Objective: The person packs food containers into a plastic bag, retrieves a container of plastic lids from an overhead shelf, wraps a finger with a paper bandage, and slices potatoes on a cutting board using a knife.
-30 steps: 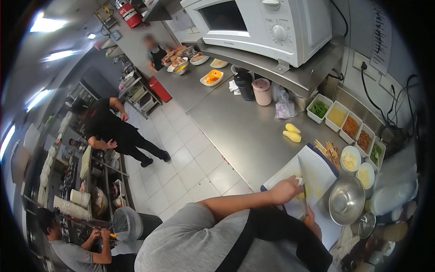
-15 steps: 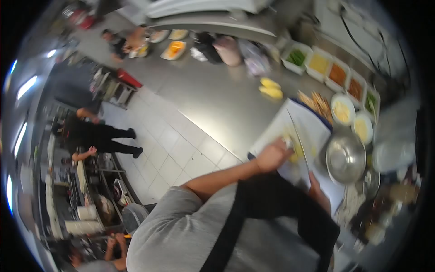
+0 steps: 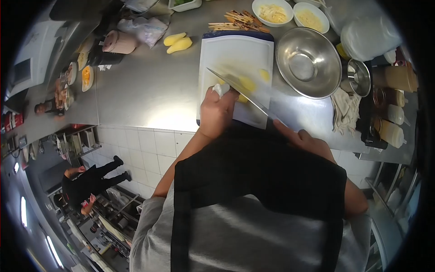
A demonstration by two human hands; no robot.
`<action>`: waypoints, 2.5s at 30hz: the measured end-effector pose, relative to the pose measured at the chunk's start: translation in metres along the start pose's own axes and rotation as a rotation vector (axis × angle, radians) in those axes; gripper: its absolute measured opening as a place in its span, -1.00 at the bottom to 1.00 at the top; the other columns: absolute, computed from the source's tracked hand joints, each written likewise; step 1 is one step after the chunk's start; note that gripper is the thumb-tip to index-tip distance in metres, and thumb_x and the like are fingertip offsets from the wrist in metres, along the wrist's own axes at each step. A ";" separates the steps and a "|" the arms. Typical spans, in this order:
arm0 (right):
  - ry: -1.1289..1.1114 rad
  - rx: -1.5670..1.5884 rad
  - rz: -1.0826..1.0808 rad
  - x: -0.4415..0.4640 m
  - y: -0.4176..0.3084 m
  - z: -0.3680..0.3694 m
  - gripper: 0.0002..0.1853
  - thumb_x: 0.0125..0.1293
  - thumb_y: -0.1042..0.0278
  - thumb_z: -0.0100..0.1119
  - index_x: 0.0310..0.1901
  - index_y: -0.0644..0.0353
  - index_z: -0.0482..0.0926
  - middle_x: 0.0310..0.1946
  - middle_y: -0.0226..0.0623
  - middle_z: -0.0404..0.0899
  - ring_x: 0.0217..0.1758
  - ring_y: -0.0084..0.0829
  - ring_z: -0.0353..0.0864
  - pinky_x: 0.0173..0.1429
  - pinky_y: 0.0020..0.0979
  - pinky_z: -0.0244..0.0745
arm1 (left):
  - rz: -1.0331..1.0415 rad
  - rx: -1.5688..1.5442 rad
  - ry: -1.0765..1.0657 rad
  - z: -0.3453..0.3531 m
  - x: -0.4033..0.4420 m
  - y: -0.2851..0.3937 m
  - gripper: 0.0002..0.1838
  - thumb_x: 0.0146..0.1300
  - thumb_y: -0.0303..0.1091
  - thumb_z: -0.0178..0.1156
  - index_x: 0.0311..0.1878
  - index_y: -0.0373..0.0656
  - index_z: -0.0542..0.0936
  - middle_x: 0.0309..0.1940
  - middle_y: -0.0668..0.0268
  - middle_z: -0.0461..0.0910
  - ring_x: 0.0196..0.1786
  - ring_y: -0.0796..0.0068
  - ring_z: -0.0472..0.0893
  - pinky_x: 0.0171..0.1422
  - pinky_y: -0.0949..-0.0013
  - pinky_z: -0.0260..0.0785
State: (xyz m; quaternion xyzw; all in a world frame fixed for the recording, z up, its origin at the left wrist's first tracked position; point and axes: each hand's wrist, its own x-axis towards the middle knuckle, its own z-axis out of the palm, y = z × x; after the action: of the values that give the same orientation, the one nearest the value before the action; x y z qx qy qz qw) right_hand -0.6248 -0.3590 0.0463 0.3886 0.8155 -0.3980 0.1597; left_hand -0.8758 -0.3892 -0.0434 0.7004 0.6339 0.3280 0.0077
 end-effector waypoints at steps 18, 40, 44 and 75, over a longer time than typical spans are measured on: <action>-0.074 0.069 -0.037 -0.006 0.002 -0.002 -0.32 0.26 0.14 -0.03 0.37 -0.47 -0.08 -0.31 0.06 0.41 -0.35 0.02 0.58 -0.25 -0.19 0.49 | -0.036 -0.003 -0.022 -0.001 0.002 0.005 -0.77 -0.13 -0.65 0.22 -0.36 -0.12 0.62 -0.42 0.19 0.50 -0.39 0.16 0.51 -0.40 0.27 0.41; -0.051 0.090 -0.093 0.015 0.008 0.004 -0.32 0.24 0.13 -0.01 0.37 -0.43 -0.04 -0.32 0.06 0.43 -0.37 0.05 0.57 -0.28 -0.17 0.48 | -0.052 -0.016 -0.017 -0.002 0.006 0.007 -0.74 -0.14 -0.67 0.21 -0.36 -0.11 0.61 -0.42 0.21 0.49 -0.35 0.15 0.52 -0.38 0.26 0.42; 0.010 0.106 -0.146 0.026 0.016 0.013 -0.32 0.24 0.20 -0.01 0.37 -0.38 -0.02 -0.34 0.01 0.44 -0.38 0.01 0.57 -0.30 -0.17 0.47 | -0.055 -0.011 -0.008 -0.001 0.006 0.006 -0.74 -0.15 -0.67 0.23 -0.36 -0.10 0.62 -0.42 0.24 0.49 -0.36 0.17 0.53 -0.39 0.28 0.42; 0.063 0.276 -0.161 0.096 0.046 0.062 -0.27 0.15 0.36 0.10 0.32 -0.42 0.04 -0.16 -0.05 0.54 -0.20 -0.01 0.59 -0.11 -0.11 0.49 | -0.081 -0.025 -0.028 -0.001 0.005 0.000 -0.73 -0.14 -0.64 0.29 -0.33 -0.09 0.64 -0.31 0.26 0.58 -0.24 0.24 0.58 -0.23 0.32 0.47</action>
State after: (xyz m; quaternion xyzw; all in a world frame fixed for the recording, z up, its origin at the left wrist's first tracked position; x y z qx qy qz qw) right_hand -0.6544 -0.3411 -0.0718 0.3527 0.7861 -0.5055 0.0469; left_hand -0.8758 -0.3852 -0.0402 0.6787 0.6573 0.3254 0.0385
